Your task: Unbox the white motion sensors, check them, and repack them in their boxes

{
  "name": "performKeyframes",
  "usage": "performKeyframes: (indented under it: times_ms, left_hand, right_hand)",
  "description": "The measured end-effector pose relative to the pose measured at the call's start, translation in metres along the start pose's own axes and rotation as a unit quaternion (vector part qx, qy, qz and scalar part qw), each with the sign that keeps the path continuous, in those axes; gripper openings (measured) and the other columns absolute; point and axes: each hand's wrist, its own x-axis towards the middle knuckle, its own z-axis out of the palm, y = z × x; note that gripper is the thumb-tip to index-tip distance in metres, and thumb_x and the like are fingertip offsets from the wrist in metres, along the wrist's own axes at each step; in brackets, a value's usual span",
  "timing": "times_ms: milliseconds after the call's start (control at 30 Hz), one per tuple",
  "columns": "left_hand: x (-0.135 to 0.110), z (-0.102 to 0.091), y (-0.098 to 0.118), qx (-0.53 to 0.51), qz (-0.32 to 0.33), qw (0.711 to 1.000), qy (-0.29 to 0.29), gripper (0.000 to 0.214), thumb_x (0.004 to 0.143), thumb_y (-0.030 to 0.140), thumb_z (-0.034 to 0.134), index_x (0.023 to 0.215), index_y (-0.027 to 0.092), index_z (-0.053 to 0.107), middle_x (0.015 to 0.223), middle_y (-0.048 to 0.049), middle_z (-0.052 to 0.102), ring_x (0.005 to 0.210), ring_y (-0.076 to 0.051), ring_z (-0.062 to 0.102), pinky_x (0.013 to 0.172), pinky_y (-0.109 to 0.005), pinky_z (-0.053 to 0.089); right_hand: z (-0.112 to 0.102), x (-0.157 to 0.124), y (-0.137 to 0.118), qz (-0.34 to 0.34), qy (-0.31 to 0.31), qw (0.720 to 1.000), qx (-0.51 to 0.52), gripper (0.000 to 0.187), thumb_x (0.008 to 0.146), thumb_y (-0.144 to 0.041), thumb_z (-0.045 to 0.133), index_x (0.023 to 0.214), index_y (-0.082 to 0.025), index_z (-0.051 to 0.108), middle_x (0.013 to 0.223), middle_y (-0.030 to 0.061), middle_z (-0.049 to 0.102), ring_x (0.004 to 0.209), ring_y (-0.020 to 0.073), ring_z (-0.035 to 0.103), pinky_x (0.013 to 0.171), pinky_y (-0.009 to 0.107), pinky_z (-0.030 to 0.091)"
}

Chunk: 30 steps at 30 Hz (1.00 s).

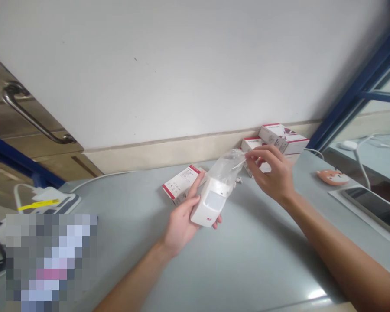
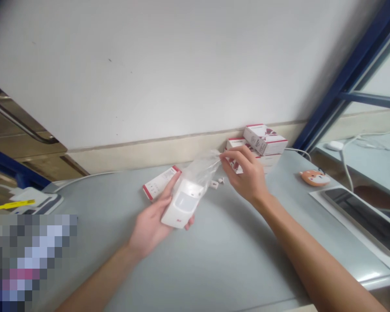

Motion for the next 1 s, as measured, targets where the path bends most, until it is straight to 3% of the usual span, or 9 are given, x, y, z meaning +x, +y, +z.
performKeyframes:
  times_ms: [333,633,800,900,1000]
  left_hand:
    - [0.0013,-0.0001,-0.0020,0.007,0.003,1.000,0.015,0.060,0.101,0.030,0.047,0.161,0.024,0.038,0.122,-0.0162,0.072,0.077,-0.028,0.074,0.071,-0.040,0.052]
    - [0.0029,-0.0022,-0.0040,0.033,0.008,0.999,0.037,0.064,0.100,0.031,0.049,0.163,0.026,0.034,0.114,-0.0148,0.074,0.076,-0.028,0.073,0.071,-0.040,0.051]
    - [0.0022,-0.0004,-0.0015,0.034,-0.005,0.999,0.038,0.054,0.101,0.032,0.047,0.153,0.018,0.044,0.109,-0.0158,0.073,0.078,-0.029,0.073,0.071,-0.040,0.050]
    - [0.0006,0.0025,0.0000,0.035,-0.002,0.999,0.038,0.051,0.100,0.030,0.047,0.150,0.022,0.043,0.109,-0.0146,0.074,0.077,-0.029,0.073,0.071,-0.040,0.050]
    - [-0.0003,0.0037,0.0008,0.048,0.008,0.998,0.039,0.048,0.101,0.030,0.046,0.149,0.024,0.043,0.108,-0.0139,0.074,0.079,-0.029,0.073,0.073,-0.041,0.050]
  right_hand:
    - [-0.0043,0.0031,0.0009,0.026,0.029,0.999,-0.013,0.008,0.098,-0.021,0.066,0.101,-0.026,0.072,0.098,0.0054,0.070,0.070,0.0167,0.065,0.061,0.034,0.057]
    - [-0.0038,0.0031,-0.0064,-0.034,0.001,0.999,-0.017,0.014,0.096,-0.014,0.068,0.103,-0.026,0.070,0.094,0.0037,0.069,0.064,0.0141,0.058,0.059,0.032,0.053]
    - [-0.0019,0.0007,-0.0011,-0.023,-0.013,1.000,-0.015,0.012,0.097,-0.016,0.067,0.103,-0.026,0.070,0.098,0.0051,0.069,0.066,0.0150,0.061,0.062,0.034,0.056]
    - [-0.0019,0.0002,-0.0003,-0.007,-0.013,1.000,-0.008,0.012,0.098,-0.018,0.066,0.105,-0.027,0.070,0.104,0.0068,0.070,0.076,0.0188,0.067,0.067,0.037,0.060]
    - [0.0007,-0.0003,-0.0049,0.036,-0.001,0.999,0.032,0.017,0.097,-0.022,0.067,0.113,-0.028,0.067,0.120,0.0108,0.066,0.102,0.0255,0.069,0.073,0.039,0.064]
